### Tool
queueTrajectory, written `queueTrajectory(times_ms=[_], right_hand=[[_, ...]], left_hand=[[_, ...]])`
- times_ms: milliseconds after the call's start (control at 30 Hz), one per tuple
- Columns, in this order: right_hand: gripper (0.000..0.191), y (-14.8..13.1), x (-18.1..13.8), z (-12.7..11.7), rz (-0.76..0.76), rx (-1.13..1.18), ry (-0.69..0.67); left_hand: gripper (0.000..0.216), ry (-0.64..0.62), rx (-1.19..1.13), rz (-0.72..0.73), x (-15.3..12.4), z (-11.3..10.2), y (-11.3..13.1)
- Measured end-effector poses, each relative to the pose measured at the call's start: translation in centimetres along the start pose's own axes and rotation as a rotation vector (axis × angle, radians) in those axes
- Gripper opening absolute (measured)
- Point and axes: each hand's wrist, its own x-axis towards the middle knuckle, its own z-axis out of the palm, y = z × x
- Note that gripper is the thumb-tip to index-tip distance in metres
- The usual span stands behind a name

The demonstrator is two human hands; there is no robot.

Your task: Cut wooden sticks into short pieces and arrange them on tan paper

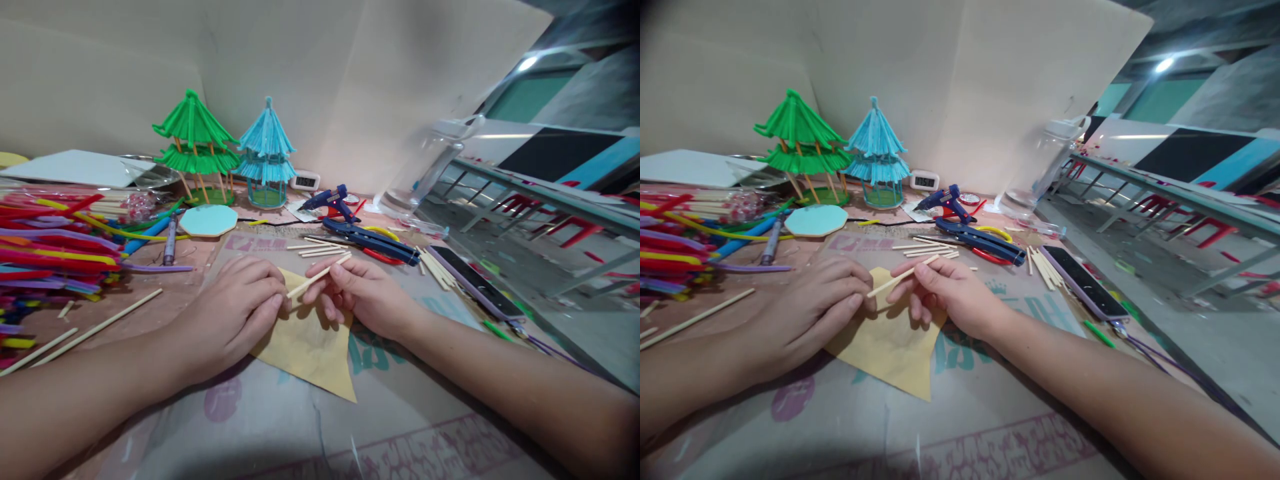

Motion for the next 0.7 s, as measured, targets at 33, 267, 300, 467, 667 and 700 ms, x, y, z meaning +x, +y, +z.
queueTrajectory(times_ms=[33,267,300,467,667,700], right_hand=[[0.031,-0.09,0.11,-0.02,0.005,0.023,0.014],[0.029,-0.41,0.27,-0.05,0.044,0.04,-0.007],[0.028,-0.41,0.23,-0.03,0.047,0.037,-0.007],[0.023,-0.49,0.13,0.16,0.06,0.042,0.002],[0.018,-0.39,0.28,0.06,0.059,0.015,0.002],[0.018,-0.34,0.31,-0.01,0.058,0.01,-0.001]], left_hand=[[0.031,0.008,-0.006,0.006,-0.03,0.03,-0.03],[0.019,0.019,0.003,0.047,0.17,0.05,-0.23],[0.019,0.021,0.001,0.05,0.18,0.04,-0.25],[0.017,0.039,-0.001,0.064,0.1,-0.02,-0.22],[0.016,0.049,-0.001,0.08,0.15,-0.06,-0.21],[0.016,0.046,-0.002,0.079,0.15,-0.05,-0.22]])
